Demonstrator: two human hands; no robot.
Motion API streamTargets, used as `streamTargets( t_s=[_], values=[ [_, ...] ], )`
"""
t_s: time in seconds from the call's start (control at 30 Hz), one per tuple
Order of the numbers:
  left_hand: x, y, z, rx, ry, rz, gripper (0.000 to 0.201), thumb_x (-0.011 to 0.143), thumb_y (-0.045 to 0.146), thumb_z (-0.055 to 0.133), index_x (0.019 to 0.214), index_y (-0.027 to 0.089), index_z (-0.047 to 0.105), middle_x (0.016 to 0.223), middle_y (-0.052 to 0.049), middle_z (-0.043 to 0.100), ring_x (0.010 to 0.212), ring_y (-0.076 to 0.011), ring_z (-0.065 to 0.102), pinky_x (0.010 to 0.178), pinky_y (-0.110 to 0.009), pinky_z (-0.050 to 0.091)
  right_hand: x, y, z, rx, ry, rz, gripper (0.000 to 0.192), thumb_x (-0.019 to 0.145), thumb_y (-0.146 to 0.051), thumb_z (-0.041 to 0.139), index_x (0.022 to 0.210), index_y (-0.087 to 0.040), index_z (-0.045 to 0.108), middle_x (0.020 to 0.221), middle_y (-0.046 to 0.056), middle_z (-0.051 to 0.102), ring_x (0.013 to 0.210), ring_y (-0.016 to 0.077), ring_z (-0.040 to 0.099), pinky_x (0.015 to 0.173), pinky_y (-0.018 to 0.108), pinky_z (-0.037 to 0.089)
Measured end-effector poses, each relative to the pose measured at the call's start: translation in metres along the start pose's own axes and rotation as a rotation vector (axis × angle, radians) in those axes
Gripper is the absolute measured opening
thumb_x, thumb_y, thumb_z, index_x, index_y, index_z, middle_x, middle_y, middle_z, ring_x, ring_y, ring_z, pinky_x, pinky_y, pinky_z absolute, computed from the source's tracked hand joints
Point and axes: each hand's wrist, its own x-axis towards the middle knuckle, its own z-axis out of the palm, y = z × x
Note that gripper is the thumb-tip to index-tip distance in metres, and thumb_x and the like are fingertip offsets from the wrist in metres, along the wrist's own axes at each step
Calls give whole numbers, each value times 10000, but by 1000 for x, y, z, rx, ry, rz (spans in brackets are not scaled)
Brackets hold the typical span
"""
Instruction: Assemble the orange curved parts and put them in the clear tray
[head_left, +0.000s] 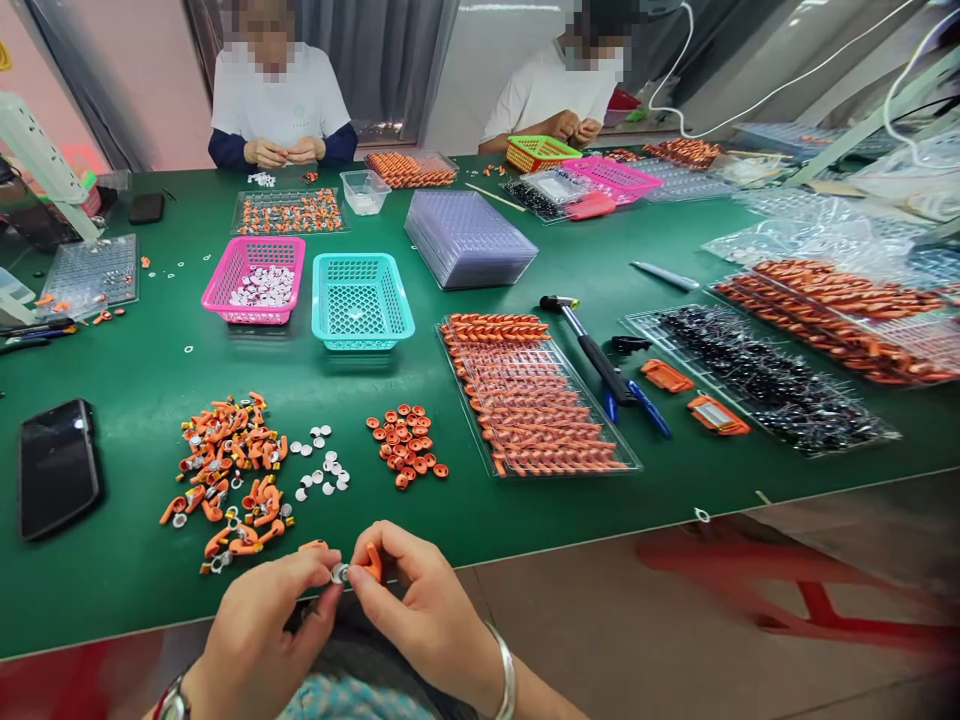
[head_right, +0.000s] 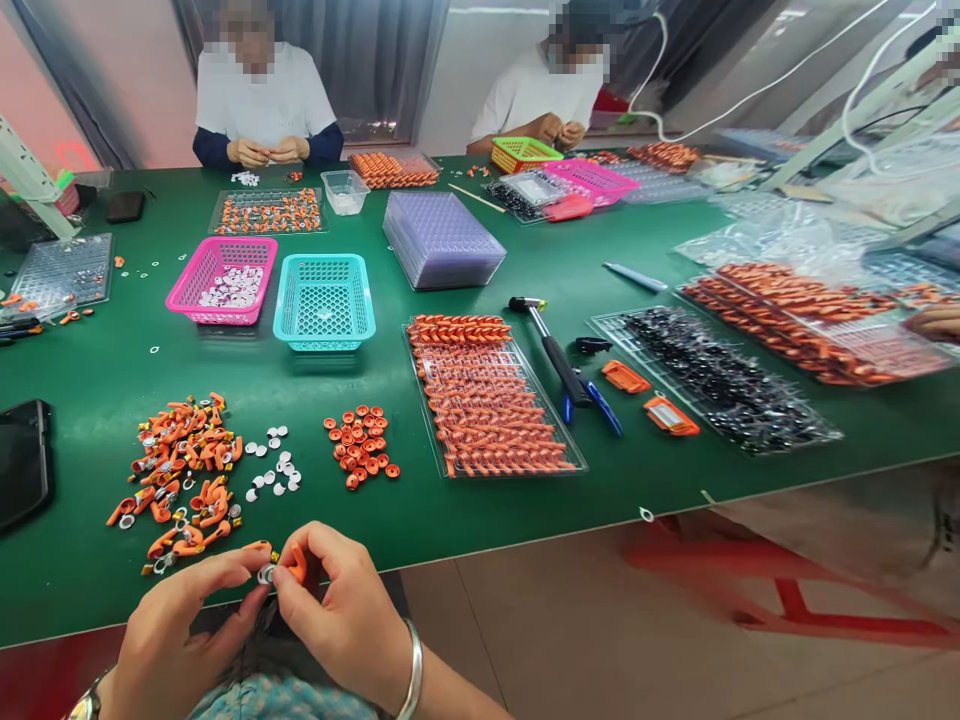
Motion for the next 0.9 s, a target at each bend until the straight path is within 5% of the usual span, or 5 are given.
streamTargets(
  t_s=[0.7, 0.9],
  values=[
    [-6, 3, 1, -64, 12, -74, 69, 908, 210, 603, 958, 230, 560, 847, -6, 788, 722, -155, 771, 685, -210, 615, -1, 2, 5, 80, -15, 58, 157, 822, -283, 572, 721, -188, 499, 678, -25, 479, 603, 118, 434, 556, 232, 372],
    [5, 5, -3, -163, 54, -2, 119, 888, 165, 630, 917, 225, 532, 826, -18, 791, 692, -141, 765, 660, -190, 606, -3, 2, 2, 219, -81, 107, 221, 831, -374, 619, 780, -182, 522, 702, -27, 480, 623, 118, 440, 578, 234, 386]
  ],
)
